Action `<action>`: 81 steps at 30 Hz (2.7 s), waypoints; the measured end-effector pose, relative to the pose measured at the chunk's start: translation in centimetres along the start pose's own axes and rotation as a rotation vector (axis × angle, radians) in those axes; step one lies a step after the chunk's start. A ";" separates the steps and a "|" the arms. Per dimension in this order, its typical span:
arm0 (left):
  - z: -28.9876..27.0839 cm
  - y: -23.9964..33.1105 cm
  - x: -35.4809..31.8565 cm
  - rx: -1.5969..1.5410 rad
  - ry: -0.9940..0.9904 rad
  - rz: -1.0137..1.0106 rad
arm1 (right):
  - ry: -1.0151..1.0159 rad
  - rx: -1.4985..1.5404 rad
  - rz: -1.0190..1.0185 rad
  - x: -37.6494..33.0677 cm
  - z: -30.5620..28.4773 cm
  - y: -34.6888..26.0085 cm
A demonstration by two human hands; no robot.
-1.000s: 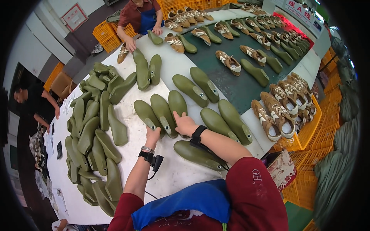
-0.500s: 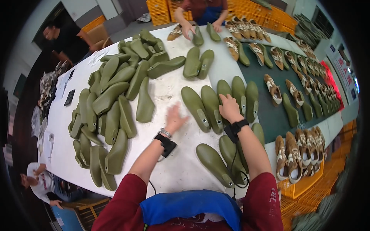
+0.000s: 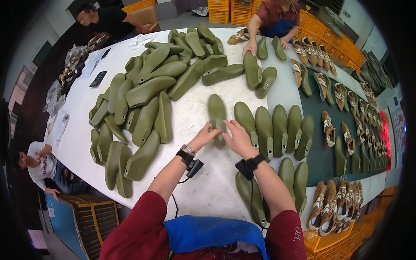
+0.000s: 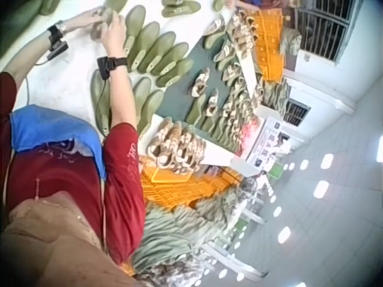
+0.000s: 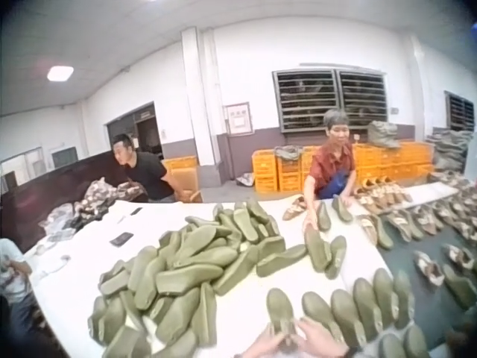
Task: The recorder is at a shoe manufacturing station, pairing and sorting shoe lasts and completed shoe uppers on a production line.
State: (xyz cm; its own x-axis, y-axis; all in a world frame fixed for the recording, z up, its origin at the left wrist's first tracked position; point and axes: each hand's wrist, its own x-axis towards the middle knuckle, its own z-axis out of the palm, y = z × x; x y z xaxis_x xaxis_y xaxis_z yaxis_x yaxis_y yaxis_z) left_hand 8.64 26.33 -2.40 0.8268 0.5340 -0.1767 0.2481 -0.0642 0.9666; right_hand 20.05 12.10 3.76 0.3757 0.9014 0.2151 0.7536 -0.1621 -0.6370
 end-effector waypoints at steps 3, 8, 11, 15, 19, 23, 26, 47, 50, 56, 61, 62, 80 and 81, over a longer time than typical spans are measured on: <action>-3.4 -2.1 0.0 0.747 0.444 0.242 | -0.137 -0.179 0.086 0.1 2.2 1.0; -15.6 -5.5 -1.9 0.742 0.785 -0.047 | -0.202 -0.240 0.219 -0.4 2.7 -0.1; -13.7 -5.5 -2.0 0.829 0.776 -0.238 | -0.078 -0.176 0.191 -0.8 4.1 1.6; -4.5 -1.1 -3.2 1.021 0.426 -0.132 | 0.053 -0.124 0.206 -1.3 4.4 2.9; -3.3 -3.6 0.1 0.649 0.462 -0.208 | 0.076 -0.061 0.191 -0.5 4.9 2.9; -4.3 -2.3 3.4 0.172 0.447 -0.289 | 0.074 -0.091 0.166 -0.7 5.5 2.3; -2.2 1.1 3.0 0.488 0.173 -0.291 | 0.128 -0.099 0.180 -1.1 5.5 3.3; -25.9 -4.3 -8.7 1.005 0.135 -0.607 | 0.189 -0.122 0.272 -0.5 4.8 1.6; -26.5 -4.9 -7.8 0.815 0.086 -0.433 | 0.213 -0.136 0.279 -0.7 5.1 1.8; -16.6 -2.6 -1.6 0.437 -0.157 -0.165 | 0.221 -0.128 0.292 -0.7 4.8 1.9; -13.7 -1.1 7.3 0.465 0.086 -0.158 | 0.280 -0.098 0.320 -0.2 5.0 1.9; -12.8 1.7 9.3 0.715 0.078 -0.079 | 0.291 -0.114 0.327 -0.4 5.0 2.2; -22.9 2.3 -17.9 1.271 -0.372 -0.375 | 0.259 -0.215 0.309 -0.2 5.3 3.7; -24.4 -0.4 -21.0 1.250 -0.386 -0.448 | 0.218 -0.225 0.322 0.1 5.5 3.2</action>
State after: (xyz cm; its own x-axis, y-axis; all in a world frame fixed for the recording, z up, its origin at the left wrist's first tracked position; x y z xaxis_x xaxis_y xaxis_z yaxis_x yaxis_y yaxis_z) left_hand -21.18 35.73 5.42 0.5923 0.4575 -0.6633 0.6409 -0.7664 0.0437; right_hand 19.53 13.88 -2.26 0.6968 0.6891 0.1989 0.6695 -0.5254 -0.5251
